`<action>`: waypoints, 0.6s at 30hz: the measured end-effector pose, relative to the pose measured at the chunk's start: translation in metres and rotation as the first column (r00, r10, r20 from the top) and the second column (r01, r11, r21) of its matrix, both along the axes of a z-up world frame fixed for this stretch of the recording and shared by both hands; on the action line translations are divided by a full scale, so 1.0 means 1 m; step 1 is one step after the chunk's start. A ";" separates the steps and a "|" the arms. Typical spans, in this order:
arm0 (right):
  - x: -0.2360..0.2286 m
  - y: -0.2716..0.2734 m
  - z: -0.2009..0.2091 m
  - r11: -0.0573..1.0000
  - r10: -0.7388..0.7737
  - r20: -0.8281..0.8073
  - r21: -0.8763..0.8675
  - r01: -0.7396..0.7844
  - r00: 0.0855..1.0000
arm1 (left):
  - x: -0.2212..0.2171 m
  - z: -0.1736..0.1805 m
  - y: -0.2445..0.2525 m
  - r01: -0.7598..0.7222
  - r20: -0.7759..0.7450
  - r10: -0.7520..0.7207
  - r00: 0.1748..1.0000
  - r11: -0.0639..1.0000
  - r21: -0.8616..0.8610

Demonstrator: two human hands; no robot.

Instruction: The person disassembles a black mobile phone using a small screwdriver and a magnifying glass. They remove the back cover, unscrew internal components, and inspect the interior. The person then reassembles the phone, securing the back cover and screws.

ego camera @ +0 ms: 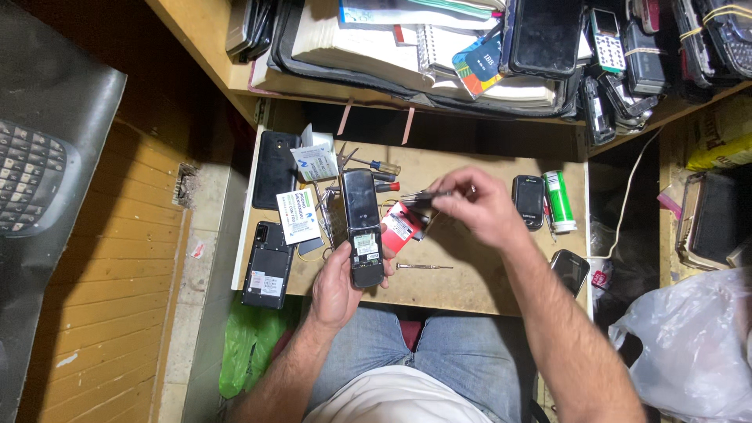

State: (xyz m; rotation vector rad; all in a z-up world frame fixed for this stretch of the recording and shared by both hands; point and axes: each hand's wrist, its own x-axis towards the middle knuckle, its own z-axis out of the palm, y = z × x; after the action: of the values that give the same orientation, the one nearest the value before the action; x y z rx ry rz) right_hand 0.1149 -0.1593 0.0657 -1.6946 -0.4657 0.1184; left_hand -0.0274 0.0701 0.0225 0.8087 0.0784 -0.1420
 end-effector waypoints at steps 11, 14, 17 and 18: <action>-0.057 0.005 0.022 0.999 -0.012 0.190 0.047 0.003 0.982 | 0.003 0.018 -0.025 -0.010 0.024 0.010 1.000 1.000 -0.017; -0.070 -0.001 0.008 0.998 -0.038 0.169 0.051 0.030 0.985 | 0.001 0.019 -0.030 -0.029 0.001 0.029 1.000 0.999 -0.041; -0.083 -0.001 0.005 0.997 -0.076 0.192 0.047 0.068 0.978 | 0.004 0.016 -0.036 -0.041 -0.017 0.040 0.999 0.998 -0.053; -0.088 0.001 0.008 0.995 -0.103 0.230 0.024 0.101 0.968 | 0.003 0.014 -0.037 -0.044 -0.019 0.043 0.999 0.997 -0.057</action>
State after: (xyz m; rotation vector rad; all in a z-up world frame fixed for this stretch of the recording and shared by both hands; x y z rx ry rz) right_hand 0.0264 -0.1584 0.0733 -1.7251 -0.5490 -0.1581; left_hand -0.0239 0.0331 0.0364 0.7485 0.1078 -0.1097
